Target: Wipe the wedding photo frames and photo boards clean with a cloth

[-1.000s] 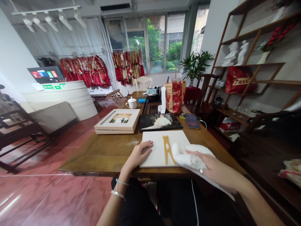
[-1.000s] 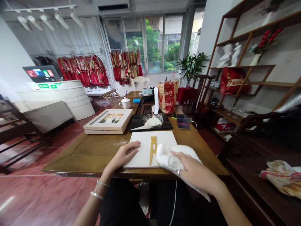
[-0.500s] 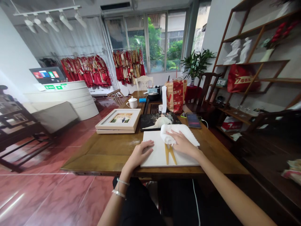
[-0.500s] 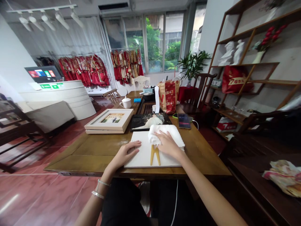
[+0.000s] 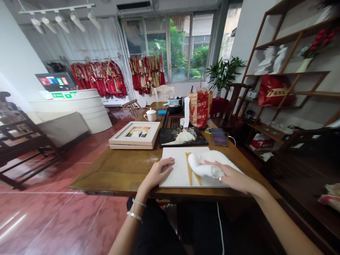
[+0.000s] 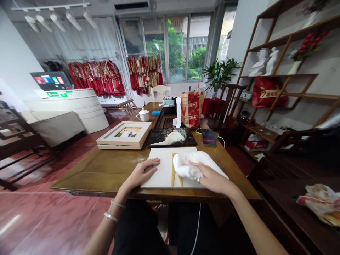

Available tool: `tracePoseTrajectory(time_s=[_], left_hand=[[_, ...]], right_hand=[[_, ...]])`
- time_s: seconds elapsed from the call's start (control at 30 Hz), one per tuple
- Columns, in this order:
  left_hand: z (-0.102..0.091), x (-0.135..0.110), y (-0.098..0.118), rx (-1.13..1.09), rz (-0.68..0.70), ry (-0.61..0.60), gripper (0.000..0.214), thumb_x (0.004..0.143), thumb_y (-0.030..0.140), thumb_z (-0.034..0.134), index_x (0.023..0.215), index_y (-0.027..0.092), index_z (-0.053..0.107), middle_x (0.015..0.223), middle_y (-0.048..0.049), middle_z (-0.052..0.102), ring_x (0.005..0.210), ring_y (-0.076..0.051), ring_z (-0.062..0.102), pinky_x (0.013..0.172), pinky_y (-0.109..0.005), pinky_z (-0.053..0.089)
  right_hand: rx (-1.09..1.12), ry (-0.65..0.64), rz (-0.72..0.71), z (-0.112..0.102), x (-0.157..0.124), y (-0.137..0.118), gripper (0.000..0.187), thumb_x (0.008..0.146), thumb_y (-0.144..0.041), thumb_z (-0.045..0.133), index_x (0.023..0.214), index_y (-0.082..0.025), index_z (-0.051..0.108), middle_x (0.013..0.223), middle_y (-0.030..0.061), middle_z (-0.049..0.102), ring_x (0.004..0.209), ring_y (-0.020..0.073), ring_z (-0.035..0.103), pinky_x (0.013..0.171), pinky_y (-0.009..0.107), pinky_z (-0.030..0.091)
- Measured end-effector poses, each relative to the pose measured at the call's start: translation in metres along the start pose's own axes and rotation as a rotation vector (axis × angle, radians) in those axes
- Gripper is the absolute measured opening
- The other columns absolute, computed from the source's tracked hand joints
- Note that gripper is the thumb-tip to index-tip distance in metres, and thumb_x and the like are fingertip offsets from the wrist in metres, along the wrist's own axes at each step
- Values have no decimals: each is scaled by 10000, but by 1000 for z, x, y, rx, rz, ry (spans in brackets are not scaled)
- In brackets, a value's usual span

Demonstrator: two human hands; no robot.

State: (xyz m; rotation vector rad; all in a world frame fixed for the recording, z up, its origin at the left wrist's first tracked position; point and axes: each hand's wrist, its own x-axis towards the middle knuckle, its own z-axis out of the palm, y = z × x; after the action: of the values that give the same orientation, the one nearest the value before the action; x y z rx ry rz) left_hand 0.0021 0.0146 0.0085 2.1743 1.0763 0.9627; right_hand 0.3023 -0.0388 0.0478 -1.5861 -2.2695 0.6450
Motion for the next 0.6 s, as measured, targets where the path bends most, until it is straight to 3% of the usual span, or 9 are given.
tracePoseTrajectory(time_s=[0.17,0.3,0.43,0.6], left_hand=[[0,0,0,2,-5,2,257,836,274,586,1054,184,690,1211,-94,656,1214,-254,549,1091,-450,358],[0,0,0,8,-2,-3,267,837,265,582,1065,175,687,1214,-101,653,1214,-253,548,1099,-447,348],[0,1,0,17,-4,-9,283,844,257,569,1083,155,680,1219,-114,648,1223,-252,540,1087,-442,364],[1,1,-1,25,-5,-8,287,846,253,560,1083,149,684,1217,-118,648,1215,-256,546,1080,-433,375]], right_hand=[[-163,137,85,9,70,-9,589,797,-169,412,1384,-134,431,1451,108,402,1362,275,303,1112,466,222],[-214,171,38,28,98,-36,598,766,-148,449,1365,-141,453,1471,113,370,1385,310,226,1109,558,105],[-252,134,-71,45,76,-56,695,678,-86,492,1362,-200,460,1490,48,352,1406,254,168,1133,506,35],[-184,8,-252,45,-2,-69,864,559,-31,425,1391,-262,420,1492,-29,341,1414,192,153,1155,466,43]])
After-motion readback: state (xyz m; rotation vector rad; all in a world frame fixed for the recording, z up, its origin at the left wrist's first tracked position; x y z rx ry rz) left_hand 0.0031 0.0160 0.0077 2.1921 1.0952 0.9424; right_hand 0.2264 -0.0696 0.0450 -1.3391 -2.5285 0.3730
